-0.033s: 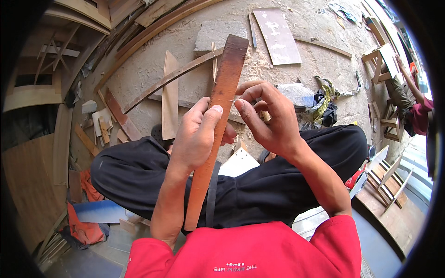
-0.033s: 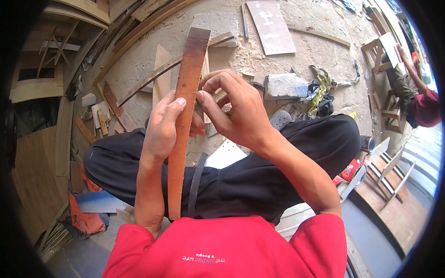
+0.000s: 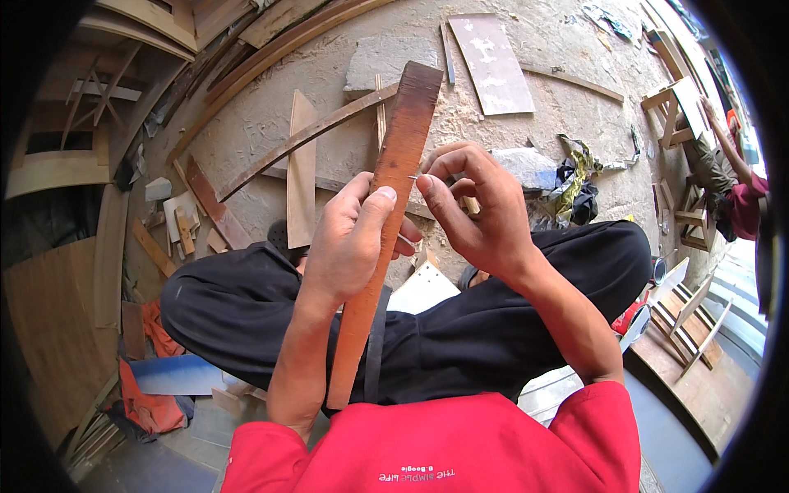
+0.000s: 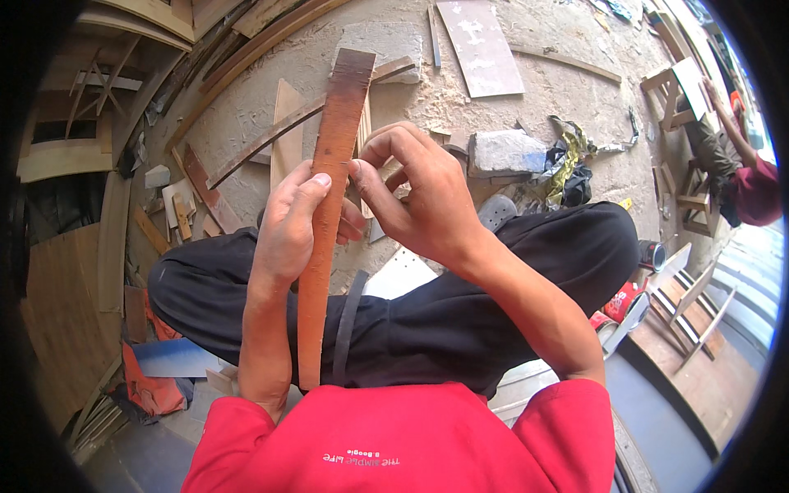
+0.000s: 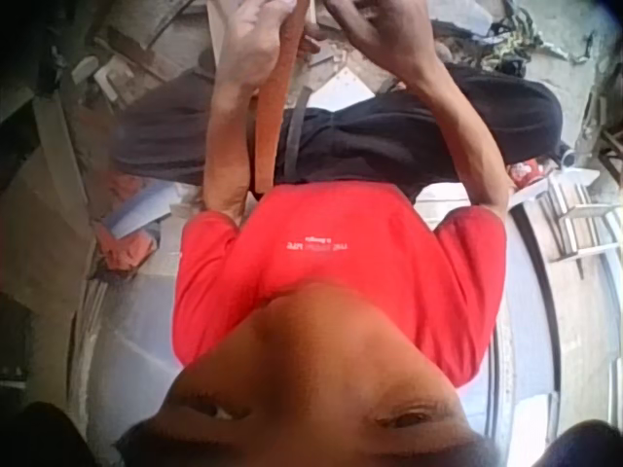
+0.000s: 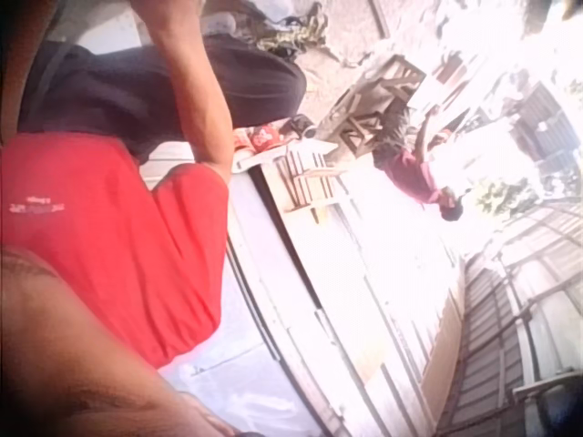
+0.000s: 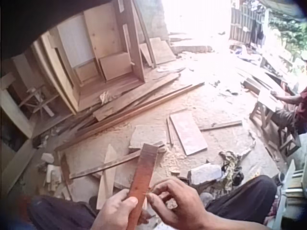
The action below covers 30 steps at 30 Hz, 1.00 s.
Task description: The person sits on the floor and handles a thin wooden strip, inspecting it closely and removing small debris. They then use a hammer to tap the strip against a larger piece of wood on the ground.
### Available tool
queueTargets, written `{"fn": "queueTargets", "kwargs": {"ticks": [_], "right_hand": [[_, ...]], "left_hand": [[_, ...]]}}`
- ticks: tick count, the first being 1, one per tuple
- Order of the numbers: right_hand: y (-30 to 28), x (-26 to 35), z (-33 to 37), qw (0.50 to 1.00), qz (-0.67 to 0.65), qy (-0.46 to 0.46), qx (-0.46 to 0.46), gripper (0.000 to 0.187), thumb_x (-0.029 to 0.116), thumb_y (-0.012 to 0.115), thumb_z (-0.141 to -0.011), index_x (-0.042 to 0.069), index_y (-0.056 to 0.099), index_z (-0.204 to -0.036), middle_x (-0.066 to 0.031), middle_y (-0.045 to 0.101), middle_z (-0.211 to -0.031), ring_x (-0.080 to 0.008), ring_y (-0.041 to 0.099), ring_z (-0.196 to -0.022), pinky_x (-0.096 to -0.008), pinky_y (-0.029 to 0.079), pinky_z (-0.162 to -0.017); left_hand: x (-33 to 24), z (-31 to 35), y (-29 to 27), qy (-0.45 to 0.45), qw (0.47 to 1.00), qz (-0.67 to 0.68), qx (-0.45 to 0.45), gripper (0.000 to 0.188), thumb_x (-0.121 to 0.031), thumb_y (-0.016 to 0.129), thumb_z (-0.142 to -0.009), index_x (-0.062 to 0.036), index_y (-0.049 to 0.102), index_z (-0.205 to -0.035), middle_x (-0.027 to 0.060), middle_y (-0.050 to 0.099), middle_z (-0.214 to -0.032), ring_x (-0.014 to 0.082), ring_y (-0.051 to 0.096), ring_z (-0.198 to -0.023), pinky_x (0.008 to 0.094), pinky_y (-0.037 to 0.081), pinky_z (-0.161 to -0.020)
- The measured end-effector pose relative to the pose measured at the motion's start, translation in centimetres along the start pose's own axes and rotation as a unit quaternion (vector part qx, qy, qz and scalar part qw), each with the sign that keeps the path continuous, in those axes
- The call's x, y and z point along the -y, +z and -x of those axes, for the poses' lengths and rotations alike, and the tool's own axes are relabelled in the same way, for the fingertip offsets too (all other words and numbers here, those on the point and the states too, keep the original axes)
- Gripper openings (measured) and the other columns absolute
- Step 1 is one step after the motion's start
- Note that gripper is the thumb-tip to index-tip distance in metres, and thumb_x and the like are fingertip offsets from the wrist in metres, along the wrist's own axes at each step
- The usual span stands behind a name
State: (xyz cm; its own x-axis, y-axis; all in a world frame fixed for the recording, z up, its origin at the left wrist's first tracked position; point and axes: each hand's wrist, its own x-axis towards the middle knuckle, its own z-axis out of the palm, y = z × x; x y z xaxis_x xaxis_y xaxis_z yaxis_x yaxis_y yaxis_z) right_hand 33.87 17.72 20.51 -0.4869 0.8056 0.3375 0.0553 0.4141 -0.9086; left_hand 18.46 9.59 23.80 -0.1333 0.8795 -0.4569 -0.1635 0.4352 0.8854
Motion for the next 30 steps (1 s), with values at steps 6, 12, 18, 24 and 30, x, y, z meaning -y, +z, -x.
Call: {"fn": "queueTargets", "kwargs": {"ticks": [6,12,18,24,30], "right_hand": [[-0.1,0.7,0.1,0.999,0.033,0.014,0.037,0.011,0.006,0.068,-0.087,0.0,0.06,-0.088,-0.0099,0.062,-0.082,-0.0183,0.064,-0.067,-0.0276,0.053,-0.055],[-0.2,0.4,0.3,0.997,0.055,0.044,0.022,0.013,0.01,0.069,-0.087,0.0,0.061,-0.086,-0.0104,0.063,-0.078,-0.0211,0.061,-0.064,-0.0312,0.051,-0.056],[-0.2,0.4,0.2,0.996,0.076,0.037,0.017,0.014,0.01,0.07,-0.086,0.001,0.06,-0.083,-0.011,0.062,-0.077,-0.0231,0.06,-0.068,-0.0322,0.049,-0.058],[-0.2,0.0,0.1,0.996,0.086,0.017,0.026,0.017,0.011,0.071,-0.084,0.0,0.059,-0.08,-0.0108,0.062,-0.077,-0.0244,0.06,-0.073,-0.0337,0.049,-0.063],[-0.3,0.2,-0.3,0.996,0.052,0.05,0.046,0.019,0.011,0.071,-0.082,-0.001,0.058,-0.077,-0.0121,0.061,-0.076,-0.0268,0.061,-0.073,-0.036,0.048,-0.066]], "left_hand": [[0.0,0.3,1.7,0.031,0.998,-0.034,-0.042,0.03,-0.025,0.042,-0.102,-0.0001,0.057,-0.111,0.0066,0.065,-0.079,0.0125,0.064,-0.06,0.0237,0.05,-0.054],[0.8,0.0,2.4,0.044,0.994,-0.076,-0.056,0.029,-0.023,0.039,-0.104,-0.001,0.056,-0.112,0.005,0.063,-0.079,0.0109,0.061,-0.055,0.0235,0.047,-0.052],[0.8,0.1,2.8,0.052,0.992,-0.093,-0.068,0.029,-0.024,0.039,-0.105,-0.0009,0.057,-0.111,0.0042,0.064,-0.076,0.0097,0.059,-0.055,0.0234,0.047,-0.052],[1.6,-0.2,2.7,0.058,0.987,-0.111,-0.1,0.028,-0.024,0.047,-0.101,0.0002,0.06,-0.105,0.0088,0.068,-0.071,0.0148,0.066,-0.062,0.0306,0.05,-0.057],[2.1,-0.3,2.6,0.067,0.983,-0.134,-0.106,0.027,-0.023,0.047,-0.101,0.0003,0.06,-0.103,0.0095,0.067,-0.069,0.0182,0.068,-0.065,0.0338,0.051,-0.06]]}}
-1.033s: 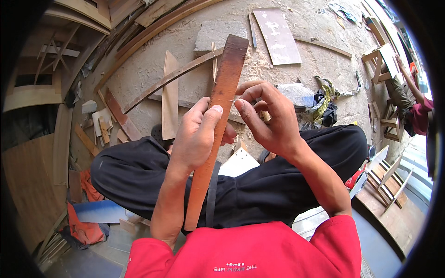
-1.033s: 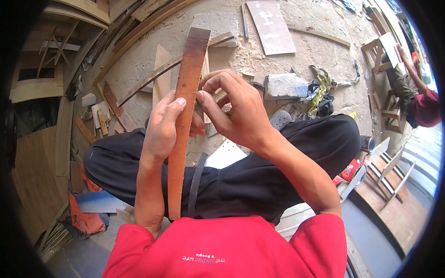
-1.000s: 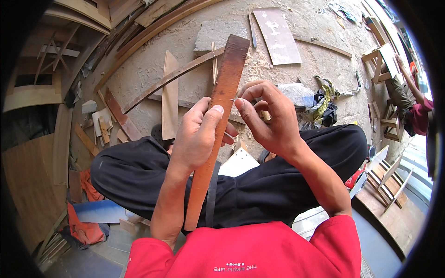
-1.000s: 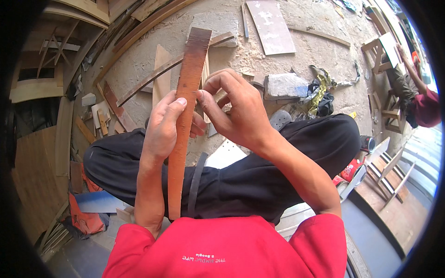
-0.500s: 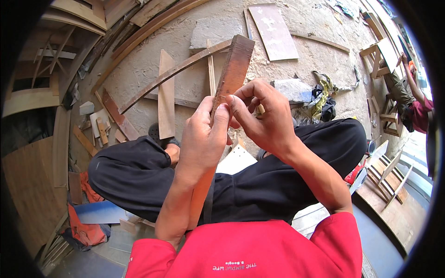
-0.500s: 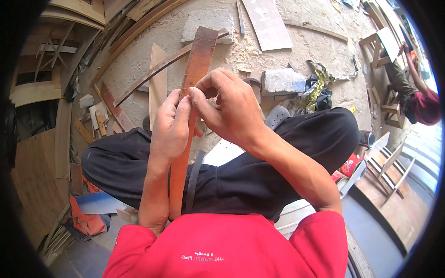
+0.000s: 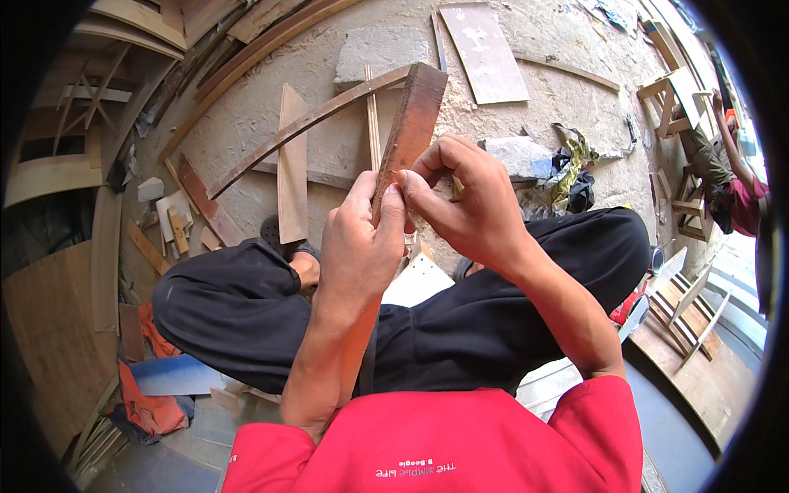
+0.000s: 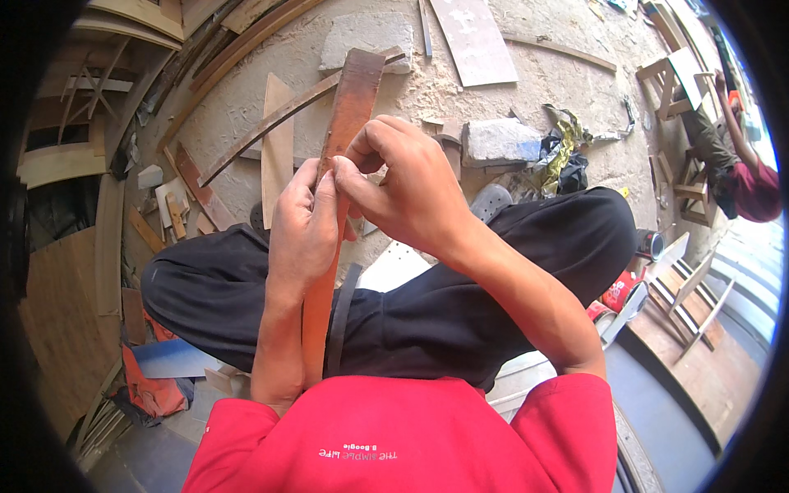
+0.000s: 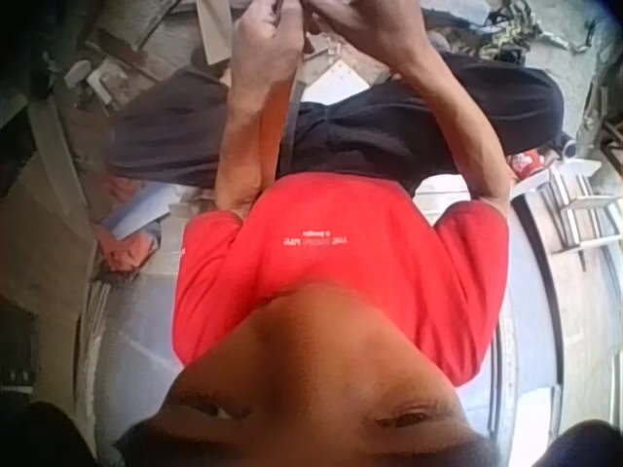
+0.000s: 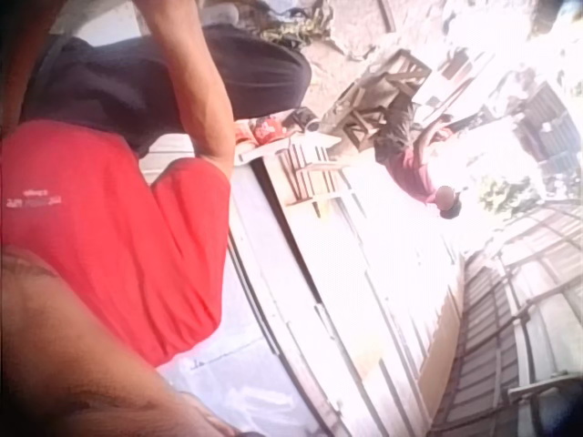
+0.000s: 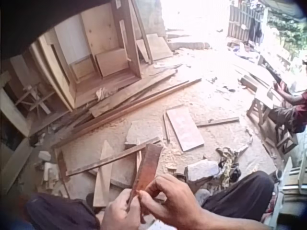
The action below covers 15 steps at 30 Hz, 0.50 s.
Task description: The person sits on the floor and handles a thin wooden strip, inspecting it closely and removing small debris. They then use a hammer to tap the strip against a larger piece of wood on the ground.
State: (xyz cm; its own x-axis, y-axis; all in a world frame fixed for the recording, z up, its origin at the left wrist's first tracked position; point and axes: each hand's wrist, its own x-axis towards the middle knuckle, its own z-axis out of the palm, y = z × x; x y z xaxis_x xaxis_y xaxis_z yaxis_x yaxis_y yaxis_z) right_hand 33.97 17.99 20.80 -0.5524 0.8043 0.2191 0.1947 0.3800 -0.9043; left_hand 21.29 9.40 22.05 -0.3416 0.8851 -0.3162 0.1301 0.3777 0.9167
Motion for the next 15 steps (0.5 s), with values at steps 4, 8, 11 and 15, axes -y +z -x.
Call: {"fn": "queueTargets", "kwargs": {"ticks": [4,8,11,15], "right_hand": [[-0.15,0.06,-0.15,0.999,-0.01,0.029,0.022,0.02,0.012,0.07,-0.082,-0.003,0.058,-0.076,-0.0135,0.062,-0.076,-0.0281,0.062,-0.073,-0.0376,0.048,-0.067],[-0.4,0.17,-0.36,0.998,-0.01,0.052,0.037,0.021,0.013,0.07,-0.082,-0.003,0.059,-0.076,-0.015,0.063,-0.076,-0.0288,0.062,-0.072,-0.0378,0.049,-0.068],[-0.26,-0.34,-0.26,0.995,-0.038,0.08,0.043,0.021,0.013,0.069,-0.081,-0.004,0.06,-0.077,-0.0156,0.064,-0.074,-0.0263,0.064,-0.07,-0.0364,0.05,-0.066],[-0.49,0.04,-0.35,0.986,-0.069,0.14,0.061,0.022,0.013,0.069,-0.081,-0.006,0.059,-0.077,-0.0151,0.065,-0.071,-0.02,0.064,-0.066,-0.0329,0.052,-0.062]], "left_hand": [[0.46,-0.08,-0.04,-0.006,1.0,-0.006,-0.006,0.027,-0.024,0.048,-0.101,0.0002,0.06,-0.102,0.0091,0.067,-0.068,0.0175,0.067,-0.065,0.0333,0.05,-0.06],[0.49,-0.09,-0.13,0.004,1.0,-0.017,0.013,0.03,-0.025,0.041,-0.105,-0.0009,0.059,-0.107,0.0031,0.061,-0.07,0.0078,0.056,-0.056,0.0231,0.046,-0.051],[0.51,-0.14,-0.2,-0.004,1.0,-0.017,0.011,0.031,-0.027,0.044,-0.103,-0.0005,0.06,-0.105,0.0049,0.063,-0.07,0.0103,0.059,-0.057,0.026,0.047,-0.053],[0.56,-0.19,-0.37,-0.028,0.999,0.007,0.021,0.031,-0.027,0.045,-0.103,-0.0003,0.06,-0.104,0.0053,0.063,-0.07,0.0108,0.059,-0.057,0.0263,0.047,-0.053]]}}
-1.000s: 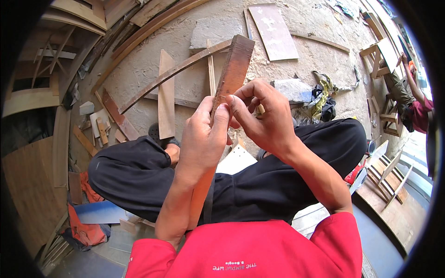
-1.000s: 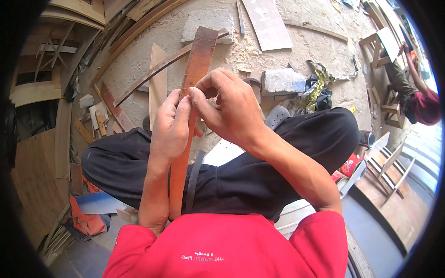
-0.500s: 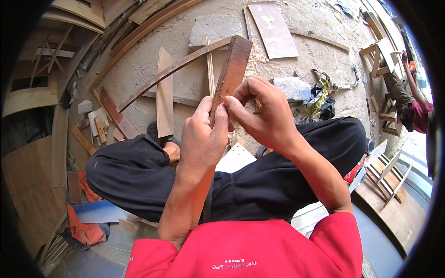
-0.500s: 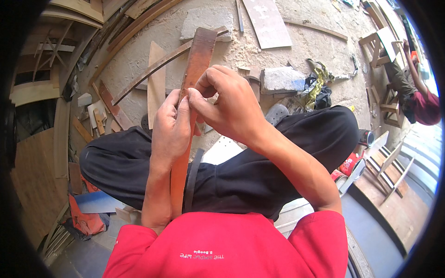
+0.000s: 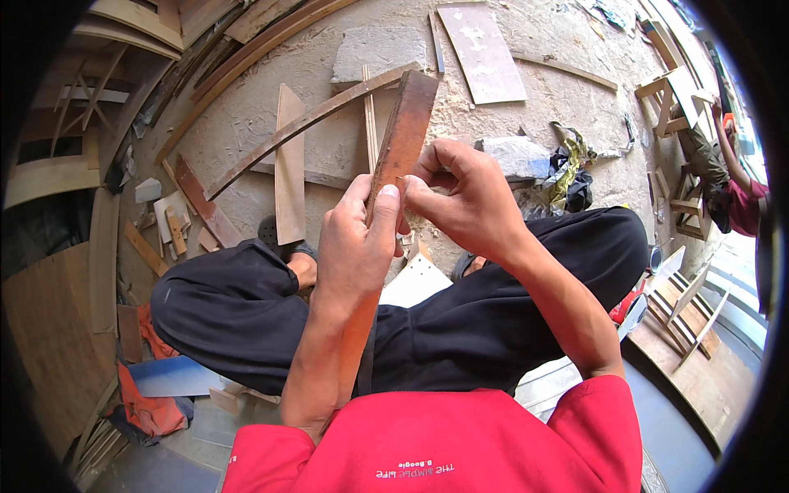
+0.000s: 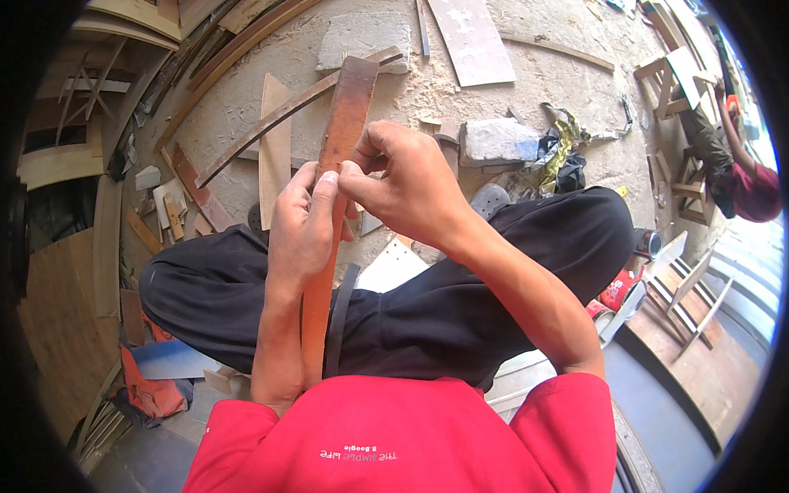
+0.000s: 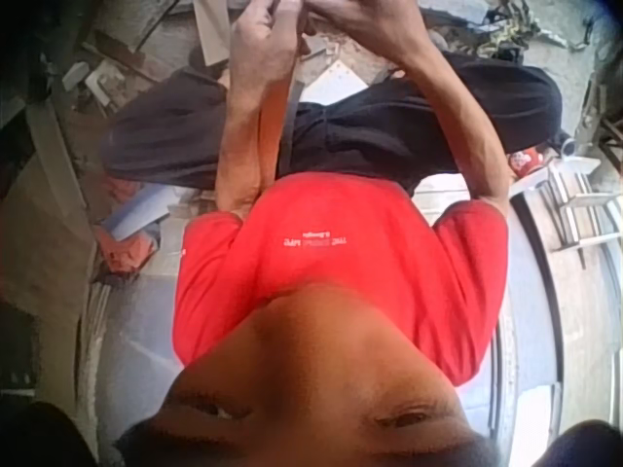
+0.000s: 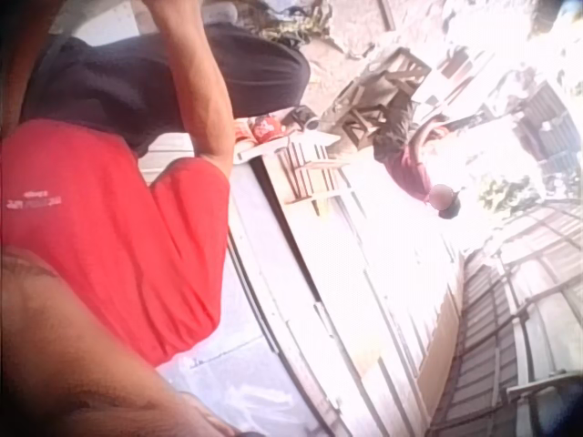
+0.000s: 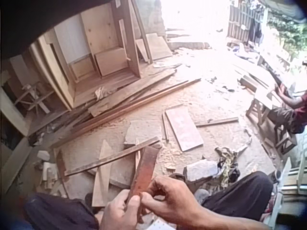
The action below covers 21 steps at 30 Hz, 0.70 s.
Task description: The person sits on the floor and handles a thin wooden strip, inspecting it closely and removing small debris. They then use a hammer to tap the strip against a larger piece of wood on the ground.
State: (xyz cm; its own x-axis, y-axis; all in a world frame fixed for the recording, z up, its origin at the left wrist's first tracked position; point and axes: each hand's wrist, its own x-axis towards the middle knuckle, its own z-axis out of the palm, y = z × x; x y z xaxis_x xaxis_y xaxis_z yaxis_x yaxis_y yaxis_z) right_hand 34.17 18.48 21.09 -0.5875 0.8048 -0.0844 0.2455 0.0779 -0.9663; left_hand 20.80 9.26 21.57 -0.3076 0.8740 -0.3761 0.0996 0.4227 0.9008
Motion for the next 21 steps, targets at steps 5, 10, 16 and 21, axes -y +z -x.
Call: {"fn": "queueTargets", "kwargs": {"ticks": [5,10,16,21], "right_hand": [[-0.2,-0.4,0.1,0.997,-0.018,0.075,0.025,0.018,0.009,0.067,-0.087,-0.004,0.057,-0.079,-0.0015,0.056,-0.069,-0.0039,0.052,-0.066,-0.025,0.046,-0.057],[-1.1,-0.7,0.0,0.98,0.145,0.123,0.061,0.019,0.012,0.065,-0.088,-0.004,0.058,-0.079,-0.0035,0.055,-0.066,-0.0063,0.051,-0.062,-0.0267,0.045,-0.055],[-1.4,-2.7,-0.1,0.99,0.092,0.111,-0.01,0.026,0.02,0.067,-0.089,-0.006,0.062,-0.085,-0.0147,0.06,-0.064,-0.0161,0.056,-0.058,-0.0337,0.047,-0.058],[0.2,-1.3,0.5,0.999,-0.039,0.031,-0.005,0.019,0.014,0.066,-0.093,-0.004,0.062,-0.095,-0.0088,0.061,-0.069,-0.0081,0.053,-0.06,-0.0271,0.044,-0.055]], "left_hand": [[0.6,-0.2,0.0,-0.017,0.999,0.033,0.02,0.032,-0.027,0.043,-0.103,0.0001,0.059,-0.107,0.0048,0.061,-0.071,0.0087,0.056,-0.055,0.0235,0.047,-0.052],[2.0,-0.3,-0.2,-0.03,0.998,0.058,0.018,0.032,-0.027,0.042,-0.103,0.0001,0.058,-0.112,0.0056,0.062,-0.072,0.0086,0.057,-0.055,0.0229,0.049,-0.053],[-0.3,0.0,-3.5,-0.002,0.993,0.12,-0.024,0.032,-0.028,0.043,-0.103,0.0011,0.057,-0.105,0.0054,0.063,-0.072,0.0092,0.059,-0.055,0.0229,0.05,-0.053],[0.3,0.1,-2.9,-0.016,0.995,0.101,-0.01,0.033,-0.03,0.042,-0.103,-0.0013,0.056,-0.112,0.0053,0.064,-0.074,0.0102,0.06,-0.054,0.0237,0.051,-0.054]]}}
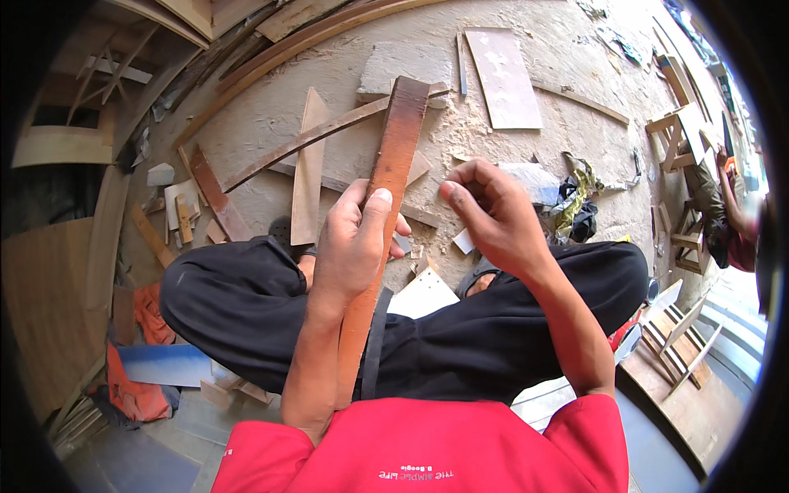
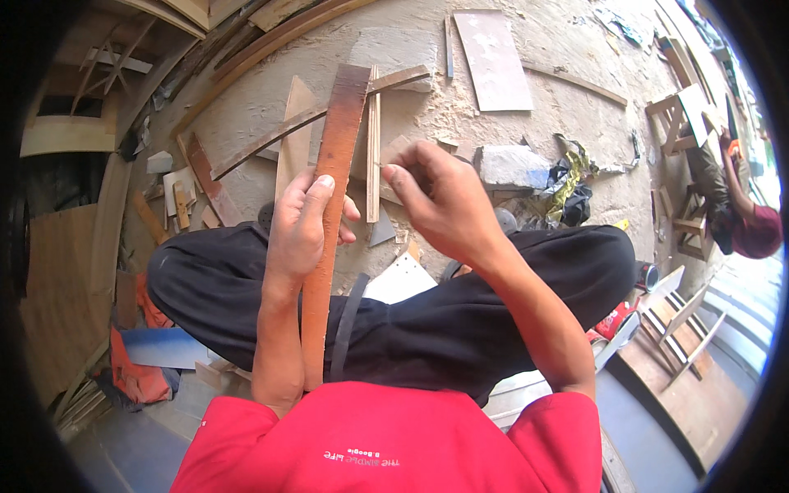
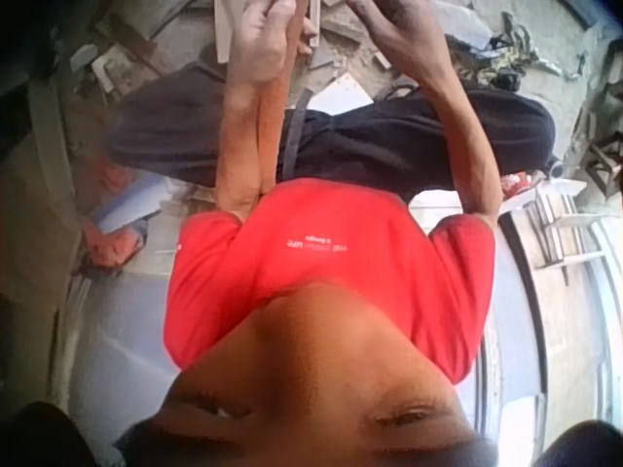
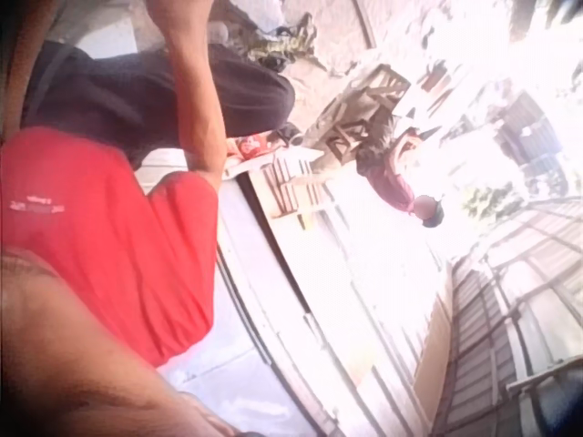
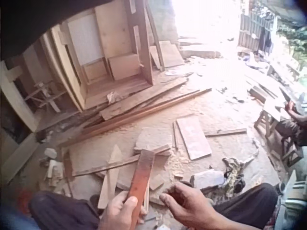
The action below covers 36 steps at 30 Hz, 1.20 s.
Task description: The person sits on the floor and handles a thin wooden strip, inspecting it closely and removing small debris. They then use a hammer to tap the strip against a larger piece of wood on the ground.
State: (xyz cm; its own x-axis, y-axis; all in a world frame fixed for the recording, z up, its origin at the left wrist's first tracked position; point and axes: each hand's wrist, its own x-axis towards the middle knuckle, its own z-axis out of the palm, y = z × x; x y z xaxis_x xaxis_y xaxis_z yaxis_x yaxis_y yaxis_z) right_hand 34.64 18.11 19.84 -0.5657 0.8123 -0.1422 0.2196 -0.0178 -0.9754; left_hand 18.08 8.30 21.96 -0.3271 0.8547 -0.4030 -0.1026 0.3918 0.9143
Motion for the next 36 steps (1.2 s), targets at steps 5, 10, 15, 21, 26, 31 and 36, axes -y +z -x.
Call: {"fn": "queueTargets", "kwargs": {"ticks": [5,10,15,21,26,31,36], "right_hand": [[0.9,1.9,0.0,0.997,0.063,-0.047,0.012,0.016,0.012,0.064,-0.091,-0.003,0.062,-0.093,-0.0158,0.066,-0.075,-0.0204,0.062,-0.058,-0.0336,0.048,-0.056],[0.8,2.6,-0.2,0.996,0.073,-0.031,0.03,0.015,0.01,0.063,-0.09,-0.005,0.062,-0.089,-0.0168,0.066,-0.073,-0.0216,0.065,-0.062,-0.0336,0.049,-0.058],[0.9,2.4,-0.4,0.995,0.072,-0.06,0.02,0.015,0.01,0.063,-0.088,-0.005,0.063,-0.089,-0.0185,0.067,-0.075,-0.0251,0.067,-0.065,-0.0341,0.05,-0.06],[1.0,1.9,-0.6,0.994,0.076,-0.082,0.015,0.016,0.011,0.065,-0.087,-0.006,0.062,-0.089,-0.0202,0.066,-0.076,-0.0292,0.067,-0.065,-0.0361,0.051,-0.061],[1.0,1.4,-0.6,0.996,0.058,-0.075,0.004,0.017,0.011,0.065,-0.086,-0.005,0.061,-0.087,-0.0199,0.065,-0.074,-0.0301,0.066,-0.064,-0.0369,0.05,-0.06],[0.8,1.7,-0.5,0.991,0.125,-0.053,0.0,0.016,0.011,0.064,-0.086,-0.005,0.062,-0.087,-0.0181,0.065,-0.073,-0.0281,0.065,-0.063,-0.0366,0.05,-0.06],[-0.3,-2.9,-0.8,0.978,0.206,-0.022,-0.028,0.014,0.01,0.063,-0.087,-0.004,0.063,-0.087,-0.0106,0.065,-0.069,-0.0155,0.06,-0.059,-0.03,0.048,-0.059]], "left_hand": [[0.5,-0.1,1.3,0.014,1.0,-0.024,-0.004,0.033,-0.03,0.047,-0.101,-0.0008,0.06,-0.109,0.0042,0.064,-0.073,0.0089,0.06,-0.057,0.024,0.05,-0.054],[0.5,0.0,2.1,0.026,0.999,-0.029,-0.017,0.03,-0.027,0.05,-0.101,-0.0008,0.061,-0.109,0.0045,0.066,-0.072,0.0092,0.062,-0.06,0.0256,0.05,-0.054],[0.2,0.1,2.5,0.031,0.997,-0.066,0.012,0.028,-0.021,0.041,-0.105,-0.0001,0.057,-0.112,0.0057,0.065,-0.081,0.0093,0.063,-0.065,0.0241,0.053,-0.057],[0.9,0.0,2.9,0.047,0.997,-0.052,-0.014,0.026,-0.024,0.048,-0.102,-0.0013,0.061,-0.105,0.0074,0.068,-0.073,0.012,0.063,-0.057,0.028,0.051,-0.053],[0.5,0.0,3.1,0.04,0.997,-0.057,-0.017,0.025,-0.023,0.048,-0.102,-0.0013,0.061,-0.104,0.0064,0.066,-0.071,0.011,0.061,-0.055,0.0278,0.049,-0.052],[0.3,0.3,2.3,0.038,0.997,-0.051,-0.036,0.03,-0.027,0.045,-0.103,-0.0009,0.059,-0.105,0.0048,0.064,-0.071,0.0095,0.059,-0.054,0.0245,0.048,-0.051],[-2.1,0.3,-2.1,0.075,0.992,-0.035,-0.097,0.035,-0.033,0.041,-0.104,-0.0025,0.057,-0.106,0.0049,0.062,-0.071,0.0094,0.057,-0.053,0.0233,0.048,-0.048]]}}
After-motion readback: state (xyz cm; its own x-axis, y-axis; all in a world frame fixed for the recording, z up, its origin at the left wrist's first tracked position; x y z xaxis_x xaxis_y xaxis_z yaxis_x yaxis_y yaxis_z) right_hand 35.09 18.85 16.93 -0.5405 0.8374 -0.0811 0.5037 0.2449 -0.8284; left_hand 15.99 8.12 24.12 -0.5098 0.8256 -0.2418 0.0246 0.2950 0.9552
